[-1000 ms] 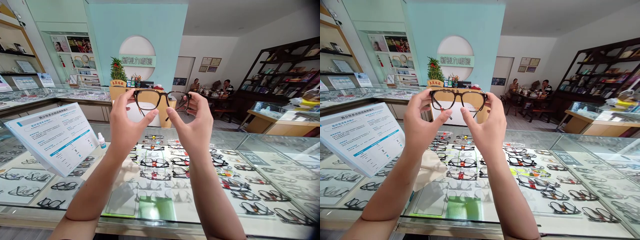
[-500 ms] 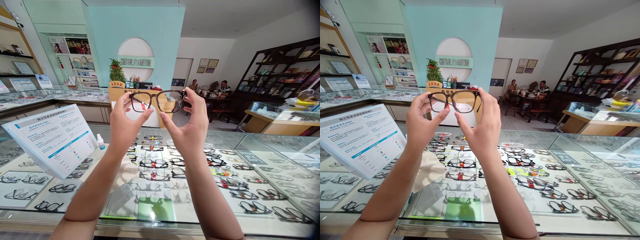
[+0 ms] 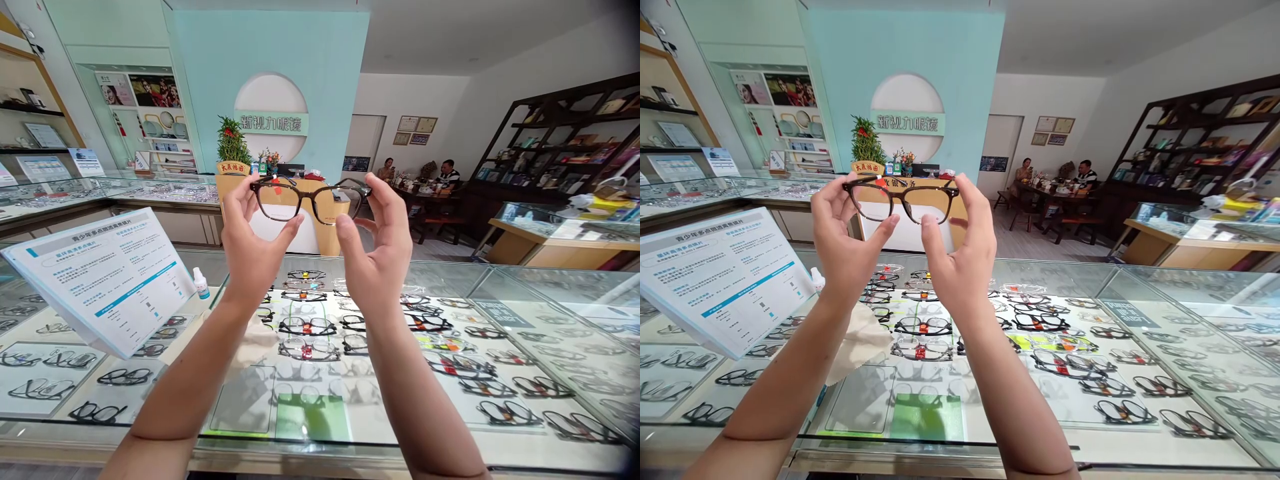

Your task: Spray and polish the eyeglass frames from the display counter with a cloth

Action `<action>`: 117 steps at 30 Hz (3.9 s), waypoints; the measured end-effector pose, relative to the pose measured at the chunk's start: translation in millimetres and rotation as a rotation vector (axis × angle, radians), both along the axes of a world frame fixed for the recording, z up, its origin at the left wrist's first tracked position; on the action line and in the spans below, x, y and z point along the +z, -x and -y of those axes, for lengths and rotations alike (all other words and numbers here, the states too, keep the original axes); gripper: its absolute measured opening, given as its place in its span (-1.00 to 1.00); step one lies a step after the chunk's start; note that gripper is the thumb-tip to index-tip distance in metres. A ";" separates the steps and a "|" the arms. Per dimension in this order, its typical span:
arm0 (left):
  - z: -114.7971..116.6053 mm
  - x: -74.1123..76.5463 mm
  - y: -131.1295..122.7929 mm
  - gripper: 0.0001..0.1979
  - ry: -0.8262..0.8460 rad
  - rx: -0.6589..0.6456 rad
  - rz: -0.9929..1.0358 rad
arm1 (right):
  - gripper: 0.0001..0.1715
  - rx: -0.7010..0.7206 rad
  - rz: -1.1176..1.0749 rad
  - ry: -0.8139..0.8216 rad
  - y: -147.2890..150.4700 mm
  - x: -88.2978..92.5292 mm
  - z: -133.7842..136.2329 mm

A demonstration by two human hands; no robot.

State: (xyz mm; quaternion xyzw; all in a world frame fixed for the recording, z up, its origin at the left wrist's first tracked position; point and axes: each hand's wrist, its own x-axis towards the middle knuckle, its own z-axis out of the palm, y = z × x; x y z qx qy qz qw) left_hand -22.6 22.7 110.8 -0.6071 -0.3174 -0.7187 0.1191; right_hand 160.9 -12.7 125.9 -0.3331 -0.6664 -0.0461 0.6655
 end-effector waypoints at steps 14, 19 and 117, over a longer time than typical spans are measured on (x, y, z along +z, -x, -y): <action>13.4 -1.7 -8.4 -0.08 -0.032 0.211 0.003 | -0.33 0.183 -0.189 0.122 -3.7 0.8 -13.1; -0.5 -2.2 -5.8 -0.11 -0.018 0.087 0.014 | -0.35 0.044 -0.104 0.050 -1.8 4.2 -4.1; -3.7 -0.7 -19.0 -0.67 0.624 -0.589 0.375 | -0.82 -0.063 0.314 0.036 5.5 -4.6 -4.8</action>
